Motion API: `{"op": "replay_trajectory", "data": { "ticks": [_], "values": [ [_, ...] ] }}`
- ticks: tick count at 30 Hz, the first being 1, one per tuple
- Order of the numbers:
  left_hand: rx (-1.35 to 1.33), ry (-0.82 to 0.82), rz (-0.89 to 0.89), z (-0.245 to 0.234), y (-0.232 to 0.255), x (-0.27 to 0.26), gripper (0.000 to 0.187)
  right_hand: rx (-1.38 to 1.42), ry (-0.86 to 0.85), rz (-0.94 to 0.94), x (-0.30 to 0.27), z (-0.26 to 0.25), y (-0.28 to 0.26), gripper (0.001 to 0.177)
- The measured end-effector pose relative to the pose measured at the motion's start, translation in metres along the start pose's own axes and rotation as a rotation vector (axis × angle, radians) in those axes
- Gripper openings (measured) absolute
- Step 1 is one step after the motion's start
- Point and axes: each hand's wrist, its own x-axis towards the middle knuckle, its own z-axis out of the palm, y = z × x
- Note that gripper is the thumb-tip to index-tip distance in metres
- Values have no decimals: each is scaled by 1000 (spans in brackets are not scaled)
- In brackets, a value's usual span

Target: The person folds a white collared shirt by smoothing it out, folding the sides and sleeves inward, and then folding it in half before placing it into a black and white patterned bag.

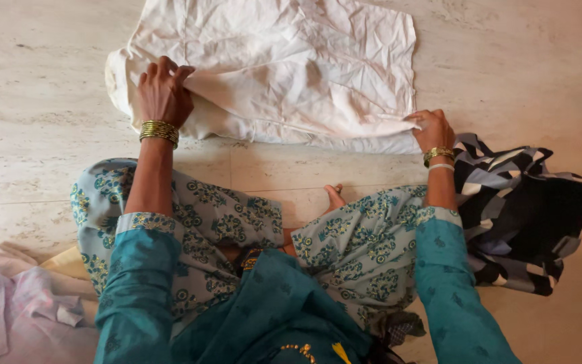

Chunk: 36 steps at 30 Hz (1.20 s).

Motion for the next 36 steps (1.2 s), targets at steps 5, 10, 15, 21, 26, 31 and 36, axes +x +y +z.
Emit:
{"op": "replay_trajectory", "data": {
  "ticks": [5, 10, 15, 21, 26, 31, 36],
  "values": [
    [-114, 25, -131, 9, -16, -7, 24, -54, 543, -77, -4, 2, 31, 27],
    [-47, 87, -154, 6, -17, -19, 27, -74, -29, 71, 1, 50, 90, 24],
    [-92, -61, -205, -12, -5, -25, 49, -181, -281, 305, -2, 55, 87, 35],
    [-125, -217, 18, -28, 20, -25, 78, 118, -10, 219, 15, 69, 92, 51],
    [-78, -232, -3, -25, 20, -25, 33, 120, -257, 274, 36, 92, 88, 65],
    [-122, -260, -151, -12, 10, -24, 38, 123, -271, 373, 30, 78, 99, 55],
    [-82, -142, -203, 3, 1, -25, 42, 564, 282, 214, 28, 62, 92, 28]
  ]
}}
